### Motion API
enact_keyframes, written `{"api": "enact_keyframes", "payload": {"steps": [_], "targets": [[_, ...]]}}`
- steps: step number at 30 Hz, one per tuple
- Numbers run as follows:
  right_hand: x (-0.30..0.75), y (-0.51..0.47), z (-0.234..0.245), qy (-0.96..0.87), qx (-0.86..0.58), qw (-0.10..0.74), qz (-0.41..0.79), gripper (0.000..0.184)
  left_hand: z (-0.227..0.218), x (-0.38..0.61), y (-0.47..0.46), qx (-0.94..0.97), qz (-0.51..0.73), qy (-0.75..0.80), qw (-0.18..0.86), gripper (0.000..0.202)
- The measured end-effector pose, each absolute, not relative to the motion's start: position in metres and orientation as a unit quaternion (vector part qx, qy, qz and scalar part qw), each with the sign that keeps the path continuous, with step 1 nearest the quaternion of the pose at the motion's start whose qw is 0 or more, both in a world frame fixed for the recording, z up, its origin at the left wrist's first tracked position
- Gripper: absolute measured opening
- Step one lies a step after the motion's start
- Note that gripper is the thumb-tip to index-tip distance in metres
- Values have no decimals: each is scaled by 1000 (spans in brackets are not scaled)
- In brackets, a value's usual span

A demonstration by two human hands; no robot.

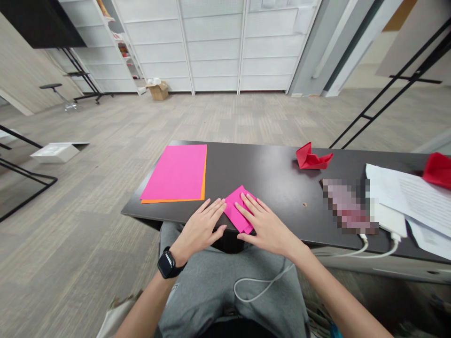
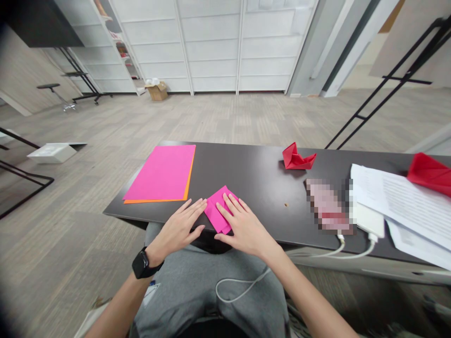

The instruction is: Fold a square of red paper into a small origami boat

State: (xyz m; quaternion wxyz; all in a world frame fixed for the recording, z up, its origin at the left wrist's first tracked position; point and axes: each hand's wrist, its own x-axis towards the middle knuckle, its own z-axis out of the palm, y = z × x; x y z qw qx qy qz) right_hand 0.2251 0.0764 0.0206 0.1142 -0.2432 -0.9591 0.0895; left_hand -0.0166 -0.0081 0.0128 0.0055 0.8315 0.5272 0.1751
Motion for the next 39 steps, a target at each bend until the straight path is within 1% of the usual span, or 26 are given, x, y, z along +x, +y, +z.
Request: {"api": "enact_keyframes", "payload": {"steps": [3, 7, 10, 12, 13, 15, 17, 20, 22, 26, 29, 32, 33, 37, 39], "targets": [[225, 77, 26, -956, -249, 108, 110, 80, 14, -16, -9, 818, 200, 539, 30, 58], [226, 78, 36, -942, -264, 120, 167, 62, 13, -8, -8, 763, 269, 586, 51, 59], [226, 75, 39, -928, -269, 157, 204, 61, 12, 3, -6, 700, 341, 623, 70, 53], [226, 73, 37, -919, -275, 183, 216, 62, 13, 12, -3, 654, 384, 645, 91, 55], [225, 72, 35, -915, -278, 196, 219, 60, 13, 16, -1, 634, 405, 650, 104, 55], [224, 69, 32, -903, -286, 232, 221, 51, 14, 23, 3, 598, 444, 654, 135, 51], [222, 67, 30, -882, -298, 286, 225, 43, 15, 28, 8, 554, 488, 651, 176, 44], [218, 67, 31, -831, -334, 385, 224, 36, 18, 34, 13, 498, 543, 627, 253, 36], [216, 69, 34, -800, -359, 433, 206, 32, 23, 35, 15, 483, 557, 611, 287, 29], [216, 77, 43, -782, -377, 479, 135, 26, 40, 31, 19, 470, 559, 623, 280, 19], [220, 82, 51, -796, -366, 468, 110, 27, 54, 25, 22, 478, 544, 638, 262, 16], [224, 81, 58, -839, -323, 418, 130, 32, 61, 21, 25, 492, 525, 651, 242, 15], [224, 78, 60, -853, -306, 403, 131, 39, 62, 21, 25, 496, 521, 655, 231, 17], [220, 59, 69, -885, -259, 374, 99, 79, 61, 25, 23, 526, 503, 659, 191, 25], [215, 48, 72, -896, -248, 356, 99, 86, 61, 28, 21, 537, 500, 659, 167, 25]]}}
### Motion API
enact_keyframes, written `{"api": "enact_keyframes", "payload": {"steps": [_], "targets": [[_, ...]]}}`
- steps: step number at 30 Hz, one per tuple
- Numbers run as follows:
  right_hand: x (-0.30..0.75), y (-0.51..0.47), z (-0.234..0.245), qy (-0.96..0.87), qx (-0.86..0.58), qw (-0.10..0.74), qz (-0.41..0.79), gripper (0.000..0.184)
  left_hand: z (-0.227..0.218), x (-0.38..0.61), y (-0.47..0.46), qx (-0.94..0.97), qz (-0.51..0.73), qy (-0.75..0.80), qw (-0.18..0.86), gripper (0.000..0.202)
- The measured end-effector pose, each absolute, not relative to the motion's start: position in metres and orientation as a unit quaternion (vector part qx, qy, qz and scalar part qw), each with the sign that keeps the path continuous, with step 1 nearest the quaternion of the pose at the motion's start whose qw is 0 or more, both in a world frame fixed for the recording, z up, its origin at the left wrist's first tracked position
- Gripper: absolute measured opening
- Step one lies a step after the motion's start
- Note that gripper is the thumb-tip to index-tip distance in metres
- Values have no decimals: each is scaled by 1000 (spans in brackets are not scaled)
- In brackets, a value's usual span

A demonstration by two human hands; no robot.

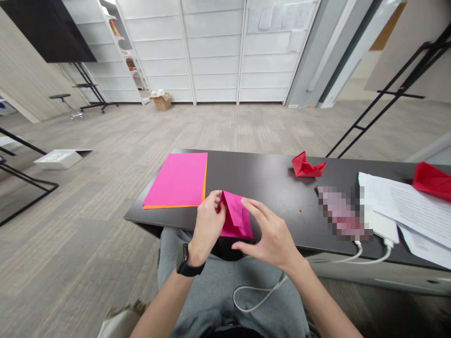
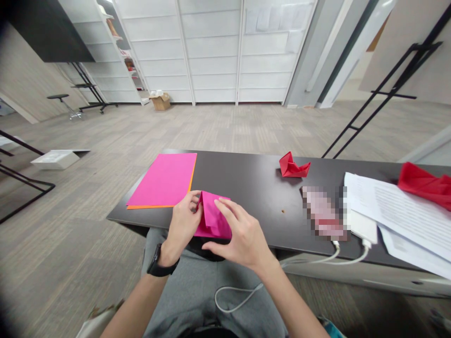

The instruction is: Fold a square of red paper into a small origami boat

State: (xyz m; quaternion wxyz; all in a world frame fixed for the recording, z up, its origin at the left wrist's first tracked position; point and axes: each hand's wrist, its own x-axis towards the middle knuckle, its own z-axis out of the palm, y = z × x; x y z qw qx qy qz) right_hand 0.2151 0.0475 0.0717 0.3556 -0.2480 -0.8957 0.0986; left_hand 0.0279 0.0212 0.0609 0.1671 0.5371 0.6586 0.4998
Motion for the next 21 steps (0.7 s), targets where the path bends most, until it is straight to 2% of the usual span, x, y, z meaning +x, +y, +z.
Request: {"api": "enact_keyframes", "payload": {"steps": [1, 4, 8, 11, 15, 18, 21], "targets": [[213, 43, 72, -898, -251, 348, 99, 81, 61, 29, 20, 540, 500, 658, 158, 24], [208, 39, 70, -878, -292, 367, 100, 41, 62, 30, 17, 537, 499, 658, 174, 27], [211, 57, 66, -805, -374, 437, 144, 26, 60, 21, 16, 540, 473, 666, 206, 45], [217, 74, 66, -801, -372, 440, 165, 24, 58, 13, 16, 599, 442, 635, 207, 49], [221, 83, 58, -880, -227, 400, 118, 29, 52, 12, 16, 697, 412, 561, 172, 26], [226, 80, 43, -924, -148, 340, 97, 34, 40, 13, 16, 724, 376, 561, 139, 21], [236, 78, 28, -944, -174, 261, 107, 52, 26, 10, 14, 755, 322, 562, 102, 28]]}}
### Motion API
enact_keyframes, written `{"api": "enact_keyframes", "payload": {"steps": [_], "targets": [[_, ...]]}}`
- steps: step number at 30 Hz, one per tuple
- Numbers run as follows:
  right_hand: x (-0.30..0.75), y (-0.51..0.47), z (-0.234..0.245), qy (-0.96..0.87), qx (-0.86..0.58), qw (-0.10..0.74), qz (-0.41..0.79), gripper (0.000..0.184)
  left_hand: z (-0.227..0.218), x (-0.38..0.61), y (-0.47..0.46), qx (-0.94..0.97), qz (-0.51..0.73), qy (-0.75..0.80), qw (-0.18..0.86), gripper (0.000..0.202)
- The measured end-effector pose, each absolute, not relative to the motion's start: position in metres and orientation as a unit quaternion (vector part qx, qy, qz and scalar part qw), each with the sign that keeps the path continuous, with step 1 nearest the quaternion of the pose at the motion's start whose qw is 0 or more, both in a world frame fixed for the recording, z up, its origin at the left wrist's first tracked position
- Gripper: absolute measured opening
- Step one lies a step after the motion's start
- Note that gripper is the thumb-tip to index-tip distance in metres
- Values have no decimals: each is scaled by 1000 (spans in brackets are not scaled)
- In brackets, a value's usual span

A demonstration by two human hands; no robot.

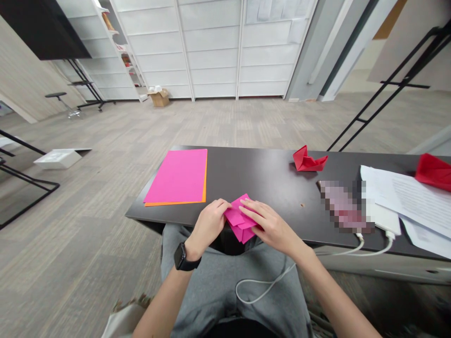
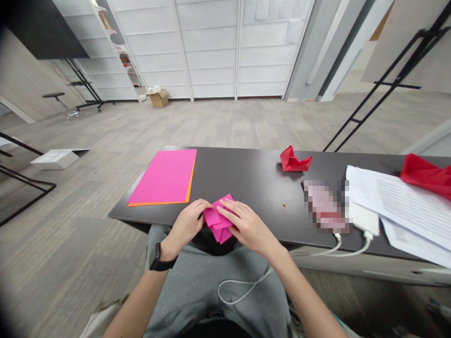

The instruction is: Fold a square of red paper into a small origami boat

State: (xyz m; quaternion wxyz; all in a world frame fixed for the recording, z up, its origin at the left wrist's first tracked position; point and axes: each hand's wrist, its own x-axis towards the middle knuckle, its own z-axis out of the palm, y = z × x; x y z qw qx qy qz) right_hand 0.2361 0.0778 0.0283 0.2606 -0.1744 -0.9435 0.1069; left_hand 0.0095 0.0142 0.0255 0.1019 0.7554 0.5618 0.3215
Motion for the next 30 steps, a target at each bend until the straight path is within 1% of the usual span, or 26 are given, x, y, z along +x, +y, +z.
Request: {"api": "enact_keyframes", "payload": {"steps": [2, 4, 5, 7, 10, 13, 16, 20, 23, 26, 28, 30], "targets": [[244, 78, 23, -954, -194, 193, 124, 61, 17, 4, 13, 774, 303, 551, 72, 30], [250, 78, 22, -961, -196, 134, 141, 66, 12, -2, 12, 794, 298, 527, 47, 27], [251, 78, 22, -963, -192, 116, 149, 66, 11, -6, 11, 807, 297, 510, 39, 26], [252, 76, 25, -963, -188, 106, 160, 63, 11, -13, 10, 831, 290, 473, 35, 25], [251, 73, 27, -957, -188, 130, 177, 56, 17, -19, 9, 854, 272, 441, 52, 25], [249, 72, 27, -940, -211, 171, 208, 47, 24, -16, 10, 856, 269, 436, 72, 18], [245, 75, 27, -904, -267, 221, 250, 40, 29, -7, 13, 829, 281, 475, 90, 18], [236, 81, 25, -863, -325, 272, 276, 38, 32, 5, 17, 778, 319, 524, 136, 14], [232, 84, 22, -862, -329, 279, 266, 37, 32, 9, 18, 741, 337, 554, 172, 12], [232, 85, 21, -869, -319, 288, 245, 33, 33, 10, 18, 720, 356, 564, 194, 11], [235, 84, 22, -886, -280, 289, 231, 31, 33, 7, 18, 742, 364, 531, 190, 9], [239, 82, 22, -912, -223, 271, 213, 35, 31, 2, 18, 790, 344, 477, 174, 18]]}}
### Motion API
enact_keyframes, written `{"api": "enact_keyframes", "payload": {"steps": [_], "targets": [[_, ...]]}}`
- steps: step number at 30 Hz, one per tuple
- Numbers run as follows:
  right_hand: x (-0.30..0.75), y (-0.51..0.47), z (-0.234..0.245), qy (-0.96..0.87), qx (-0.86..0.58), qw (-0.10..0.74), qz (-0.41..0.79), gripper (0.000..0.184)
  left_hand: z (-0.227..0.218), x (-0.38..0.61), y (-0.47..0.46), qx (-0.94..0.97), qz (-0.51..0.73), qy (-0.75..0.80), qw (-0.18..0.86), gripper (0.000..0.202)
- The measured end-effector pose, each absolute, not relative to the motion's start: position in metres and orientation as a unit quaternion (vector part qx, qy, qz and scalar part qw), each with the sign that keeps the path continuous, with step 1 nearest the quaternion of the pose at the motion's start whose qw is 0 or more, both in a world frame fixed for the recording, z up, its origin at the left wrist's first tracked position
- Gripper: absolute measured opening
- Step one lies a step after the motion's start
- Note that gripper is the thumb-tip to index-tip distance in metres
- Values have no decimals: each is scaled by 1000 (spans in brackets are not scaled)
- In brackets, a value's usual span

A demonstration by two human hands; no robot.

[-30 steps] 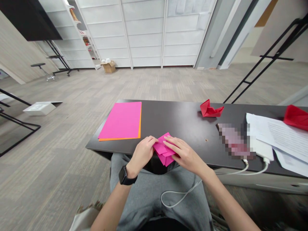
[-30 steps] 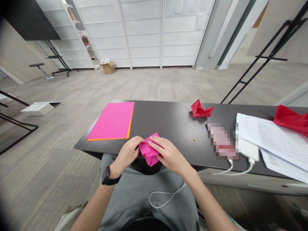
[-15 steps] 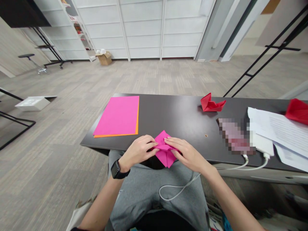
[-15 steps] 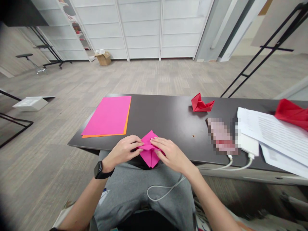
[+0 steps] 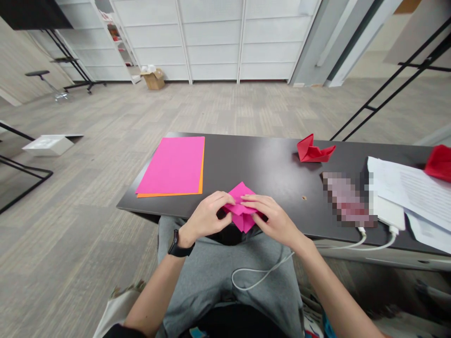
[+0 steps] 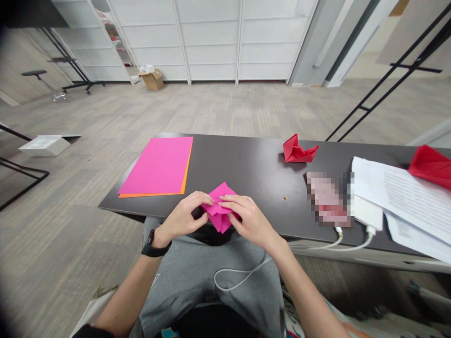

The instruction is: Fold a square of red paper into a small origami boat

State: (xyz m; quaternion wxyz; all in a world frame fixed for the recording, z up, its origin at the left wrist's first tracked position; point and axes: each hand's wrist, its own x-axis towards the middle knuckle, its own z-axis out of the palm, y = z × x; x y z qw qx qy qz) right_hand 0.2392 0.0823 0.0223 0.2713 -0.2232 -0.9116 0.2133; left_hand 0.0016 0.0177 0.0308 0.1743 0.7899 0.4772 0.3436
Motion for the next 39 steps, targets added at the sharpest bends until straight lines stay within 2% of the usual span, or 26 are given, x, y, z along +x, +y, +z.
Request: {"api": "enact_keyframes", "payload": {"steps": [2, 6, 11, 18, 30, 36, 39], "targets": [[243, 79, 22, -933, -186, 240, 194, 46, 27, -4, 17, 840, 297, 431, 143, 26], [248, 72, 21, -946, -205, 198, 152, 61, 19, -10, 14, 876, 235, 412, 81, 25], [249, 68, 25, -961, -204, 145, 119, 54, 18, -10, 14, 889, 226, 389, 84, 27], [247, 74, 30, -964, -202, 124, 124, 58, 17, -10, 13, 890, 210, 397, 74, 33], [251, 90, 33, -950, -196, 177, 168, 58, 27, -5, 12, 893, 168, 410, 83, 42], [251, 85, 31, -958, -209, 149, 128, 51, 22, -6, 12, 887, 177, 414, 98, 39], [250, 85, 31, -956, -212, 156, 130, 40, 23, -4, 13, 878, 192, 424, 111, 33]]}}
